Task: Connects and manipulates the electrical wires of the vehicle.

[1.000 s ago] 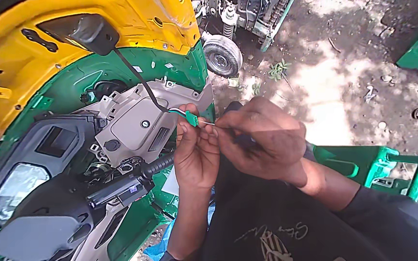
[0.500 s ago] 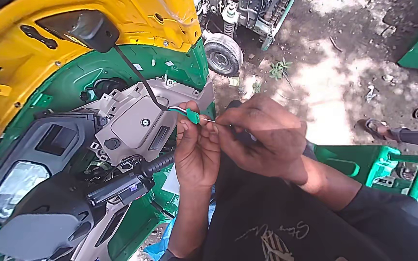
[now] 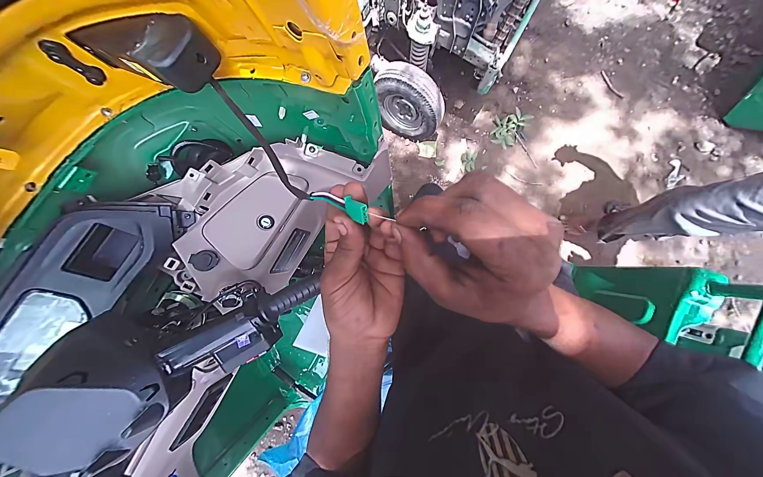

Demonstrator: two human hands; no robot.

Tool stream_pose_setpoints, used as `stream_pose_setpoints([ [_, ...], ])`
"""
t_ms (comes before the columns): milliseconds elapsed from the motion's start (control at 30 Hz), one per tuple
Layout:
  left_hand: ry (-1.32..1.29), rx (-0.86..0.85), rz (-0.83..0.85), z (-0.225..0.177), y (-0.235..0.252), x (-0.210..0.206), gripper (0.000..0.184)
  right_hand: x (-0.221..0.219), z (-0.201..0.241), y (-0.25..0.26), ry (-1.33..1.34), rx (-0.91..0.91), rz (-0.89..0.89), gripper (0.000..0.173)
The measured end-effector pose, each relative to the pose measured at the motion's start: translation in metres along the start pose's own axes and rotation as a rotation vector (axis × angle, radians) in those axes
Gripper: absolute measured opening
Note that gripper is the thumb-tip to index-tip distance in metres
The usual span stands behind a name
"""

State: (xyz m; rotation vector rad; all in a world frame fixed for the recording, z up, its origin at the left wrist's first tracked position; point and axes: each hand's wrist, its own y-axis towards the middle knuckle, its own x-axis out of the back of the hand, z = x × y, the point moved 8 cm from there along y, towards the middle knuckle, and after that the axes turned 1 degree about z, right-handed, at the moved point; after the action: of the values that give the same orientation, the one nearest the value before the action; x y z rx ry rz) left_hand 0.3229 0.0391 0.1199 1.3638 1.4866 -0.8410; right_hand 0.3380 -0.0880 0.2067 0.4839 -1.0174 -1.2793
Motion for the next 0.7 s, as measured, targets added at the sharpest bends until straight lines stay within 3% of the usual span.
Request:
stream_pose_setpoints([
  [700,-0.005,-0.018,-0.029,0.0010,-0.0001,0.0045,0.023,-0.0028,-0.0039,-0.0013,-0.030,-0.005,0.013,0.010],
])
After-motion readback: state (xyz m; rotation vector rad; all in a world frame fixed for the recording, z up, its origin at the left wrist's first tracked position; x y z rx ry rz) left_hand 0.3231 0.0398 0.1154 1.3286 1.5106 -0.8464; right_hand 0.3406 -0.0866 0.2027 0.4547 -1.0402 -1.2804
